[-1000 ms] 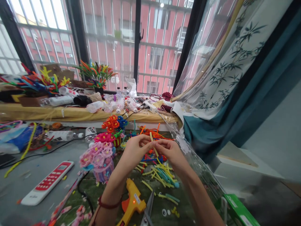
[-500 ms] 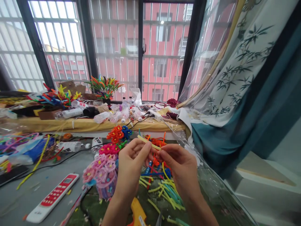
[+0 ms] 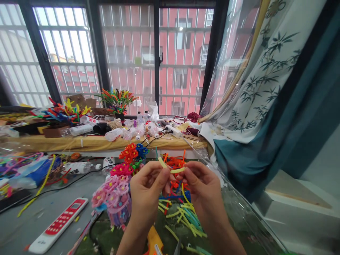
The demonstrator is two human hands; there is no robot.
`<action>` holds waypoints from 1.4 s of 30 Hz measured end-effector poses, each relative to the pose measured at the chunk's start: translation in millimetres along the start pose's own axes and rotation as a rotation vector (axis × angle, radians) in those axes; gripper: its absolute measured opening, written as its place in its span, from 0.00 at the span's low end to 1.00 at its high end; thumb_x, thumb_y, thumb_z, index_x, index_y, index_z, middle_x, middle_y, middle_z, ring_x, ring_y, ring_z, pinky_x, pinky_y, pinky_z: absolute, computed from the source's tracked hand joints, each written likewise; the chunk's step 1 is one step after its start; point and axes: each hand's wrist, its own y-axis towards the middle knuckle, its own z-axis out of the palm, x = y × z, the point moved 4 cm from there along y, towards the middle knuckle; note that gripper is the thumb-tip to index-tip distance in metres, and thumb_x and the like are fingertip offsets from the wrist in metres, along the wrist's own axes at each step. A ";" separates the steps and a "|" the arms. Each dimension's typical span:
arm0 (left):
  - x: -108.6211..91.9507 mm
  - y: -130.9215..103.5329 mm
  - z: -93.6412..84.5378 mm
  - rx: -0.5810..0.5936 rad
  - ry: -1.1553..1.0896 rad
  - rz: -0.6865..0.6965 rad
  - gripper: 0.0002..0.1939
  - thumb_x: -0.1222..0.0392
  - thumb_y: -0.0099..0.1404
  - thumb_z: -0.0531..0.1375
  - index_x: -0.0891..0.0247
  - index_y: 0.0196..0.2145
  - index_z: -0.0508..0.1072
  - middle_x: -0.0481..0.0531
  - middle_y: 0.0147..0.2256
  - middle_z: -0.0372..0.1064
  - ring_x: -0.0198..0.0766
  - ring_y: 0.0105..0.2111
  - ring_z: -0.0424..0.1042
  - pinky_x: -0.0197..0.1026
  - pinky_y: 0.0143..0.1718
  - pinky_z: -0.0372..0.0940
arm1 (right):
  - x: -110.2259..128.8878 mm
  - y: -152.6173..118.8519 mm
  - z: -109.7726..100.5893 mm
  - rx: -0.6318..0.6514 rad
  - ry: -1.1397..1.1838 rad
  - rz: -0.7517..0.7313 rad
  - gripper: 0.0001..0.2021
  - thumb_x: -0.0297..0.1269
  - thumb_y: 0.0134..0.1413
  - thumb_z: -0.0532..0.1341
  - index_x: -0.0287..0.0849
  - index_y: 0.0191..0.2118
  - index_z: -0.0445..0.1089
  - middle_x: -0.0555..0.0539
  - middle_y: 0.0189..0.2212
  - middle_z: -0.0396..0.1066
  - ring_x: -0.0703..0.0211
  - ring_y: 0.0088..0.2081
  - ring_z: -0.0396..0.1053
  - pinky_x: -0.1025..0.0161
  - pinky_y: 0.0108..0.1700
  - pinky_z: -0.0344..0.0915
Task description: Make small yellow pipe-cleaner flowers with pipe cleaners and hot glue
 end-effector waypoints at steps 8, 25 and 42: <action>1.2 0.1 -1.2 -0.002 0.071 0.004 0.08 0.56 0.54 0.71 0.63 0.26 0.79 0.48 0.21 0.75 0.25 0.13 0.62 0.26 0.13 0.55 | -22.1 -2.4 7.3 0.046 0.269 0.139 0.13 0.36 0.38 0.77 0.44 0.34 0.80 0.52 0.23 0.78 0.68 0.25 0.74 0.76 0.32 0.72; 3.8 4.1 -8.8 0.076 -0.023 0.094 0.05 0.59 0.52 0.73 0.59 0.22 0.81 0.47 0.22 0.70 0.29 0.23 0.68 0.29 0.25 0.64 | -40.9 -15.8 13.8 0.076 0.463 0.615 0.11 0.32 0.33 0.78 0.37 0.26 0.79 0.51 0.24 0.78 0.74 0.22 0.73 0.85 0.27 0.70; 17.5 5.9 -7.9 0.265 0.140 0.091 0.05 0.58 0.59 0.68 0.61 0.28 0.80 0.47 0.27 0.65 0.32 0.28 0.67 0.35 0.30 0.63 | -15.4 -4.3 9.9 -0.045 0.080 0.236 0.16 0.42 0.27 0.79 0.38 0.21 0.79 0.54 0.12 0.67 0.77 0.14 0.56 0.78 0.18 0.55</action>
